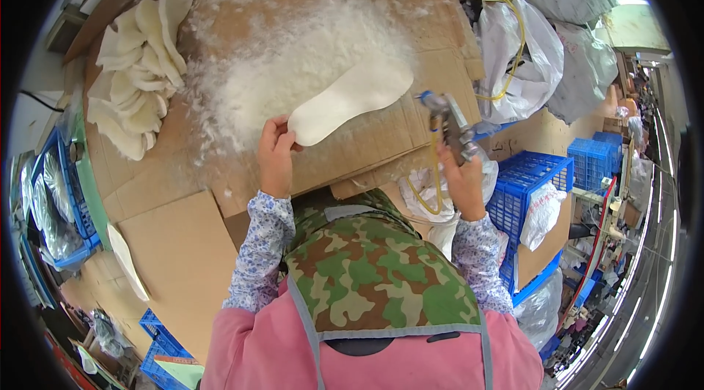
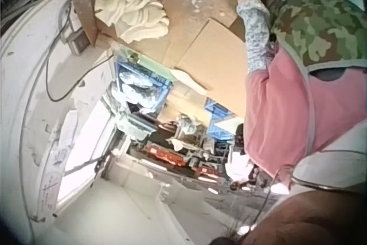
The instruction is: Spraying adhesive onto shoe insoles using a pneumatic spray gun and stacking them.
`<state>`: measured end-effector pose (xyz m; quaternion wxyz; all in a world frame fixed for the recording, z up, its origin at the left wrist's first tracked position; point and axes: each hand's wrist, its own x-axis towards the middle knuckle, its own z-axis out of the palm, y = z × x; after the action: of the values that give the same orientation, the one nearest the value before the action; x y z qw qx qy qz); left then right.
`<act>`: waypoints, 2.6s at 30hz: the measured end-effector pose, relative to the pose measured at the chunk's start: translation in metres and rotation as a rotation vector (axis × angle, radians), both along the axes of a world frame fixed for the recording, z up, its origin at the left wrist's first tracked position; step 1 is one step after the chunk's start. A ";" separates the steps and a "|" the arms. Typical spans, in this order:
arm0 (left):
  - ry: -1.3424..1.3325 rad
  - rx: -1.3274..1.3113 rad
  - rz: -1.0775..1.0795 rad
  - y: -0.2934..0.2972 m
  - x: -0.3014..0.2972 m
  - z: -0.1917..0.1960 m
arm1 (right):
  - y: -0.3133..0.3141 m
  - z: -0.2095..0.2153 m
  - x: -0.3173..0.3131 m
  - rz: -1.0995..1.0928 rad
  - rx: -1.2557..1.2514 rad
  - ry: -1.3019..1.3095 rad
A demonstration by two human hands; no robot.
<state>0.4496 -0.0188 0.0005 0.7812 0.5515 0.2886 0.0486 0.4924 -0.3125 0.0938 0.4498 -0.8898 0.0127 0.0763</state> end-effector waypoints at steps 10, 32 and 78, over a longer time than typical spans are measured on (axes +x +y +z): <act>-0.338 -0.418 0.005 0.018 -0.003 0.095 | 0.006 0.007 0.001 -0.024 0.300 0.000; 0.116 0.120 1.022 0.284 -0.444 -0.016 | 0.085 0.021 -0.018 0.274 0.252 0.161; 0.092 1.987 0.099 0.346 0.089 0.028 | 0.053 0.022 -0.039 -0.013 0.335 0.081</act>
<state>0.5382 0.3275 0.0287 -0.0500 0.9438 0.1697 0.2791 0.4533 -0.2596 0.1161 0.5916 -0.7983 0.0236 0.1103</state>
